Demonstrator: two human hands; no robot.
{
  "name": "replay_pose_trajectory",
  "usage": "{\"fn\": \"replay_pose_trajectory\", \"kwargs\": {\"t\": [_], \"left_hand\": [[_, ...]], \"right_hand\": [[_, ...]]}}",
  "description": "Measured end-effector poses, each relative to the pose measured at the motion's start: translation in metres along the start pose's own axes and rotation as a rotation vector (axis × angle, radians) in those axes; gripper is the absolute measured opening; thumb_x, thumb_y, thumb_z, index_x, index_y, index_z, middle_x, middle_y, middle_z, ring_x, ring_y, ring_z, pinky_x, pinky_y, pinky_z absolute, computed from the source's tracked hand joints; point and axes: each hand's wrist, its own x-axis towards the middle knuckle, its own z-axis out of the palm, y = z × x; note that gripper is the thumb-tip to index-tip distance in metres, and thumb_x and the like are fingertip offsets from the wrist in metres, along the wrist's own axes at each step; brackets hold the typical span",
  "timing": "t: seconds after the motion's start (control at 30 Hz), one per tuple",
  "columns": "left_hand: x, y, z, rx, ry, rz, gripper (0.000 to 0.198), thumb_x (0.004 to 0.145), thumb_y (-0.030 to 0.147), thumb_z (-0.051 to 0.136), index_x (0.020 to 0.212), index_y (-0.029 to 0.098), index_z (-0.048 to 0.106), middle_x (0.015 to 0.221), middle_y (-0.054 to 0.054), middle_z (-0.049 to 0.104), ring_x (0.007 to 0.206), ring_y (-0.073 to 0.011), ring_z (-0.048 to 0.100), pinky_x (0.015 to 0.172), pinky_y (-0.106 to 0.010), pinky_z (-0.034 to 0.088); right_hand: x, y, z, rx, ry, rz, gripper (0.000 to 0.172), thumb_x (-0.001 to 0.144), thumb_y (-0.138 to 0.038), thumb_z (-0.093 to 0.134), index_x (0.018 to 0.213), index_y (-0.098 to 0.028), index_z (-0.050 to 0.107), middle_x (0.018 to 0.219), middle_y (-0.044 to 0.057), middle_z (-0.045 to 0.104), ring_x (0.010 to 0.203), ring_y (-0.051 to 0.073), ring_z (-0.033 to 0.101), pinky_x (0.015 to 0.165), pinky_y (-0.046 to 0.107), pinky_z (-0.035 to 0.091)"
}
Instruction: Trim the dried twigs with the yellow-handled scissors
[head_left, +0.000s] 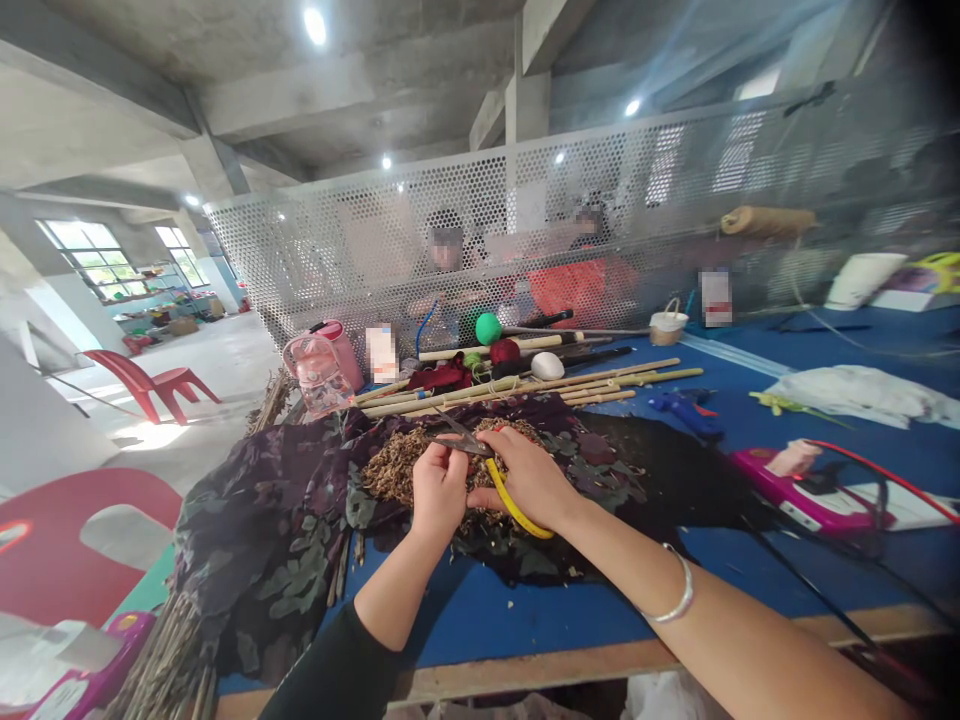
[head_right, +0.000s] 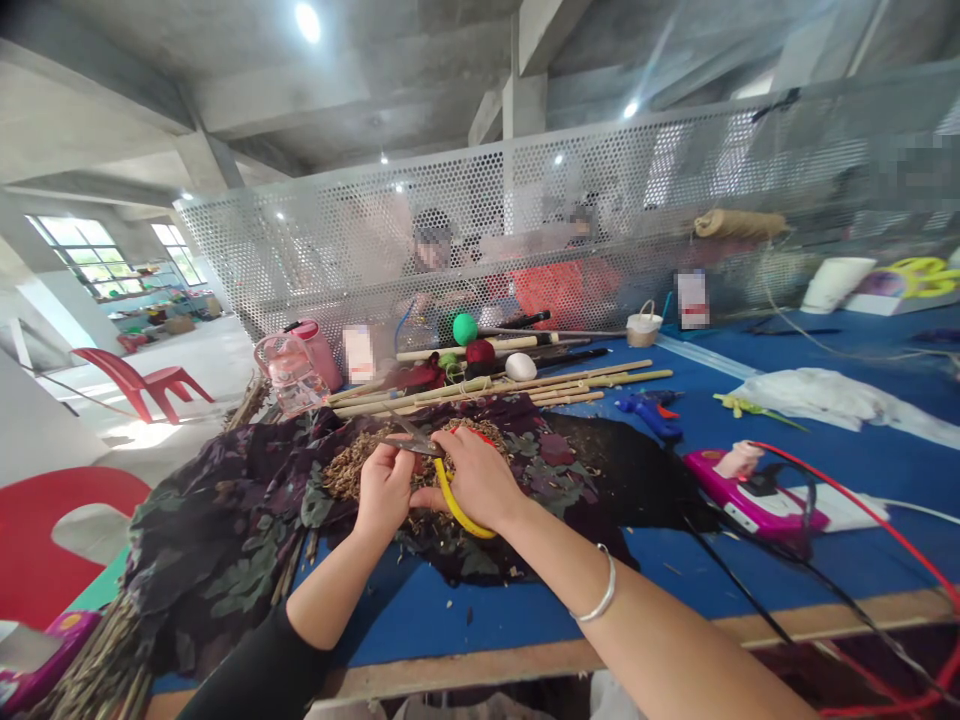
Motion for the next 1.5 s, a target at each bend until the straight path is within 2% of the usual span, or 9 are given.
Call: {"fn": "replay_pose_trajectory", "kwargs": {"t": [0.47,0.63,0.73,0.83,0.9,1.07,1.2,1.33,1.5], "left_hand": [[0.004,-0.001,-0.002,0.112,0.02,-0.007,0.015,0.075,0.025,0.043,0.064,0.017,0.05,0.054,0.004,0.049,0.052,-0.0096,0.046,0.052,-0.02,0.038],[0.022,-0.011,-0.024,0.408,-0.044,-0.074,0.021,0.073,0.026,0.044,0.055,0.018,0.05,0.049,0.003,0.049,0.046,-0.0101,0.042,0.048,-0.021,0.031],[0.032,-0.013,-0.042,0.649,-0.062,-0.005,0.03,0.072,0.031,0.05,0.045,0.018,0.046,0.044,0.002,0.045,0.048,-0.0113,0.04,0.05,-0.023,0.028],[0.036,-0.01,-0.055,0.726,-0.072,0.043,0.024,0.068,0.035,0.059,0.05,0.019,0.054,0.047,0.002,0.049,0.049,-0.0122,0.042,0.053,-0.024,0.03],[0.036,-0.007,-0.059,0.695,-0.146,0.05,0.016,0.065,0.033,0.062,0.058,0.019,0.061,0.052,0.001,0.056,0.051,-0.0132,0.046,0.055,-0.024,0.033],[0.03,-0.008,-0.054,0.533,-0.551,0.095,0.009,0.058,0.027,0.068,0.066,0.023,0.071,0.061,-0.001,0.066,0.057,-0.0165,0.056,0.057,-0.024,0.04],[0.023,-0.019,-0.043,0.552,-0.652,0.181,0.012,0.054,0.021,0.07,0.064,0.027,0.073,0.064,-0.001,0.068,0.058,-0.0167,0.058,0.057,-0.023,0.041],[0.02,-0.026,-0.038,0.633,-0.646,0.256,0.012,0.059,0.018,0.064,0.061,0.027,0.071,0.062,-0.001,0.068,0.058,-0.016,0.058,0.056,-0.023,0.04],[0.021,-0.021,-0.04,0.654,-0.522,0.232,0.011,0.067,0.023,0.059,0.063,0.022,0.069,0.061,-0.002,0.066,0.055,-0.0153,0.055,0.054,-0.023,0.037]], "right_hand": [[0.001,-0.006,-0.005,-0.059,-0.055,0.058,0.051,0.069,-0.052,0.062,0.109,-0.021,0.054,0.099,0.008,0.065,0.091,0.023,0.062,0.074,0.03,0.045],[0.002,-0.001,-0.012,-0.221,-0.098,0.052,0.056,0.067,-0.062,0.058,0.107,-0.022,0.055,0.093,0.008,0.064,0.086,0.025,0.061,0.071,0.032,0.045],[0.004,0.005,-0.017,-0.316,-0.076,0.061,0.065,0.063,-0.065,0.06,0.111,-0.021,0.053,0.092,0.01,0.061,0.087,0.026,0.059,0.073,0.033,0.044],[0.011,0.01,-0.026,-0.378,-0.067,0.089,0.065,0.064,-0.066,0.058,0.11,-0.02,0.053,0.091,0.01,0.06,0.086,0.025,0.058,0.073,0.032,0.043],[0.019,0.012,-0.035,-0.435,-0.071,0.093,0.061,0.066,-0.066,0.056,0.107,-0.021,0.055,0.091,0.01,0.06,0.087,0.025,0.058,0.073,0.032,0.043],[0.038,0.013,-0.053,-0.536,-0.154,0.017,0.06,0.065,-0.065,0.058,0.106,-0.021,0.058,0.089,0.01,0.061,0.083,0.026,0.058,0.072,0.034,0.042],[0.037,0.013,-0.047,-0.459,-0.049,0.027,0.055,0.072,-0.059,0.055,0.111,-0.021,0.054,0.098,0.008,0.061,0.09,0.024,0.057,0.076,0.033,0.042],[0.028,0.014,-0.031,-0.365,-0.012,0.057,0.051,0.073,-0.054,0.057,0.11,-0.02,0.054,0.098,0.008,0.062,0.09,0.022,0.057,0.076,0.031,0.043],[0.017,0.02,-0.019,-0.281,0.079,0.113,0.049,0.075,-0.052,0.055,0.113,-0.02,0.054,0.094,0.007,0.061,0.087,0.022,0.057,0.072,0.03,0.044]]}}
